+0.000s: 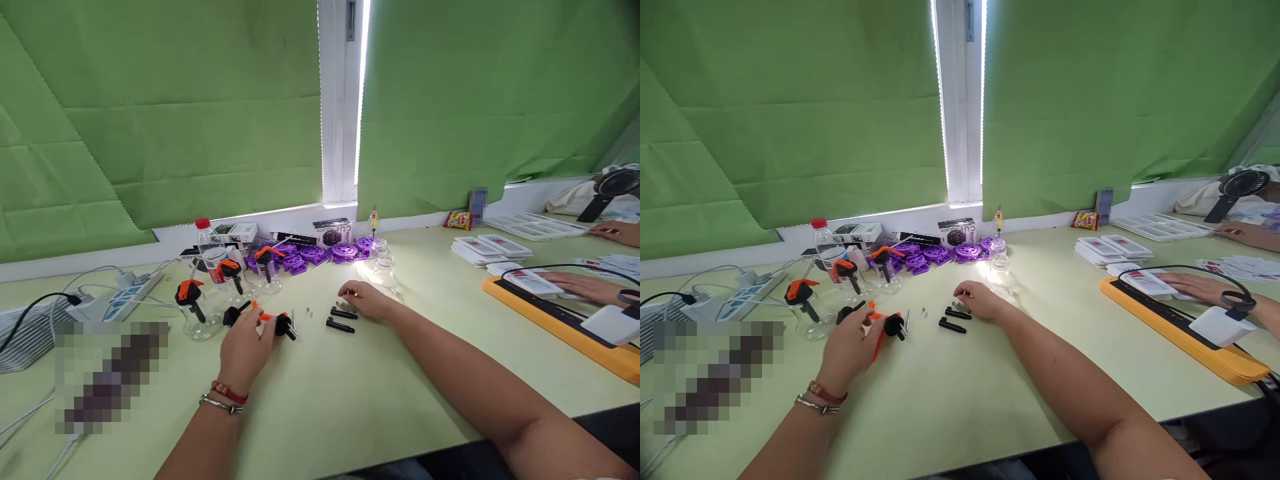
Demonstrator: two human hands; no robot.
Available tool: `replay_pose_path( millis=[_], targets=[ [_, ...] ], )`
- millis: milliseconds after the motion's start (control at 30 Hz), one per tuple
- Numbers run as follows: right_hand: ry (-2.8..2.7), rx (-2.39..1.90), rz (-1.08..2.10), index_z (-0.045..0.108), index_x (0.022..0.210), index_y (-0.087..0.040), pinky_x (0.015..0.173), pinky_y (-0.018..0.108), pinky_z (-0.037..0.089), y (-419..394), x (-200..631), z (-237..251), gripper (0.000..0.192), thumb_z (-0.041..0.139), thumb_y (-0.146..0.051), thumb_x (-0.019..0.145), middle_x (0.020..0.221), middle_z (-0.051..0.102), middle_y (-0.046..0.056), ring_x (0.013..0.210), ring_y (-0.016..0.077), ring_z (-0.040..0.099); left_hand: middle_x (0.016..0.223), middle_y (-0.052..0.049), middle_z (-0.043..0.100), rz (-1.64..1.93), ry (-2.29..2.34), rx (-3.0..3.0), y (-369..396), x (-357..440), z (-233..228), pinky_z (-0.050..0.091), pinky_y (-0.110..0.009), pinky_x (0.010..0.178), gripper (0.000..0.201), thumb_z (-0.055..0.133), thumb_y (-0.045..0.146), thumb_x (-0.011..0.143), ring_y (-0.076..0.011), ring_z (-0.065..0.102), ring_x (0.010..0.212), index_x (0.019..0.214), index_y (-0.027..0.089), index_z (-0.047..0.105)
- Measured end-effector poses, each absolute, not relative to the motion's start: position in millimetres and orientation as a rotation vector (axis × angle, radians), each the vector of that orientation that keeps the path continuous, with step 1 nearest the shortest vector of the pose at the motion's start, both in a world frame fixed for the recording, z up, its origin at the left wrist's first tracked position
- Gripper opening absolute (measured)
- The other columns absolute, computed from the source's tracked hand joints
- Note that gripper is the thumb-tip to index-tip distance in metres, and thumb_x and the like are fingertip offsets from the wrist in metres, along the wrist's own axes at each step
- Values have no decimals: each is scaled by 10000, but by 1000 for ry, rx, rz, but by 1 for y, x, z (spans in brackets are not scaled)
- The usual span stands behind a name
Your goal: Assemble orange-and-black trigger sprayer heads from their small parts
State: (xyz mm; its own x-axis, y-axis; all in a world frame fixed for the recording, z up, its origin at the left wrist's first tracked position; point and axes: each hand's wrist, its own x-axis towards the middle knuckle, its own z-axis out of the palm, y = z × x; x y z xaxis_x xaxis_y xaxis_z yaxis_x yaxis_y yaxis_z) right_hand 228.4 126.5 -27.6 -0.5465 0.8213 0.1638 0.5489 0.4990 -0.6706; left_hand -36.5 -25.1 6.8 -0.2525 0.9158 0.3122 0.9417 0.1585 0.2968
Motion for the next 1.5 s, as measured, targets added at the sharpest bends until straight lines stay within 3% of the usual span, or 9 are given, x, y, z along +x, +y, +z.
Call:
replay_pose_path(
  millis=[167, 333, 467, 567, 733, 967, 1100, 1267, 1500],
  targets=[
    [-2204, -1062, 845, 623, 916, -177, 675, 254, 442, 105, 218, -11, 185, 467, -234, 834, 890, 615, 42, 750, 134, 536, 1070, -71, 602, -468, -2316, -2113, -27, -29, 3, 421, -273, 701, 341, 470, 416, 836, -211, 574, 963, 1098, 211, 546],
    [-2131, -1060, 1232, 599, 899, -167, 522, 205, 404, 62, 186, 4, 174, 466, -265, 844, 824, 634, 34, 603, 99, 538, 1009, -70, 605, -403, -2342, -2108, -21, -32, -6, 405, -279, 673, 216, 489, 304, 818, -219, 578, 911, 995, 206, 566],
    [-2248, -1249, 1258, 550, 609, -149, 433, 216, 345, 35, 152, 6, 247, 507, -267, 823, 590, 598, 28, 433, 85, 466, 916, -75, 617, -432, -2352, -2066, -15, -33, -11, 391, -288, 648, 134, 433, 201, 824, -218, 587, 847, 858, 185, 561],
    [-2128, -1369, 1421, 506, 568, -159, 371, 223, 277, 24, 128, 6, 298, 476, -264, 846, 462, 532, 14, 356, 86, 408, 890, -77, 606, -482, -2322, -2048, -14, -33, -11, 382, -285, 631, 164, 394, 148, 828, -205, 586, 806, 811, 181, 554],
    [-1646, -1318, 1739, 489, 660, -153, 323, 211, 228, 17, 111, 4, 276, 399, -258, 898, 474, 548, 15, 314, 78, 392, 877, -79, 589, -651, -2253, -2000, -14, -35, -11, 399, -288, 628, 178, 375, 134, 850, -198, 570, 778, 841, 169, 549],
    [-1390, -929, 1887, 517, 729, -137, 330, 179, 270, 18, 122, -9, 218, 465, -290, 875, 595, 604, 15, 382, 60, 463, 989, -113, 564, -957, -1851, -1972, -12, -34, -16, 446, -315, 701, 282, 353, 127, 879, -217, 544, 905, 1110, 155, 512],
    [-1406, -915, 1858, 508, 675, -144, 344, 174, 284, 20, 121, -16, 135, 567, -207, 779, 584, 604, -2, 387, 48, 447, 966, -115, 562, -981, -1826, -2038, -13, -29, -16, 448, -323, 691, 271, 343, 138, 887, -214, 539, 859, 1076, 142, 538],
    [-1445, -981, 1787, 512, 657, -152, 362, 185, 311, 21, 117, -22, 107, 547, -178, 755, 553, 591, -13, 393, 57, 451, 902, -95, 566, -887, -1886, -2095, -16, -28, -12, 423, -330, 701, 250, 355, 109, 862, -213, 533, 824, 942, 164, 585],
    [-1467, -921, 1735, 493, 644, -168, 381, 191, 321, 16, 118, -17, 123, 555, -200, 746, 498, 548, -38, 395, 63, 443, 964, -66, 590, -903, -1890, -2088, -22, -28, -9, 372, -405, 849, 256, 519, 105, 703, -250, 526, 961, 944, 189, 517]
  ],
)
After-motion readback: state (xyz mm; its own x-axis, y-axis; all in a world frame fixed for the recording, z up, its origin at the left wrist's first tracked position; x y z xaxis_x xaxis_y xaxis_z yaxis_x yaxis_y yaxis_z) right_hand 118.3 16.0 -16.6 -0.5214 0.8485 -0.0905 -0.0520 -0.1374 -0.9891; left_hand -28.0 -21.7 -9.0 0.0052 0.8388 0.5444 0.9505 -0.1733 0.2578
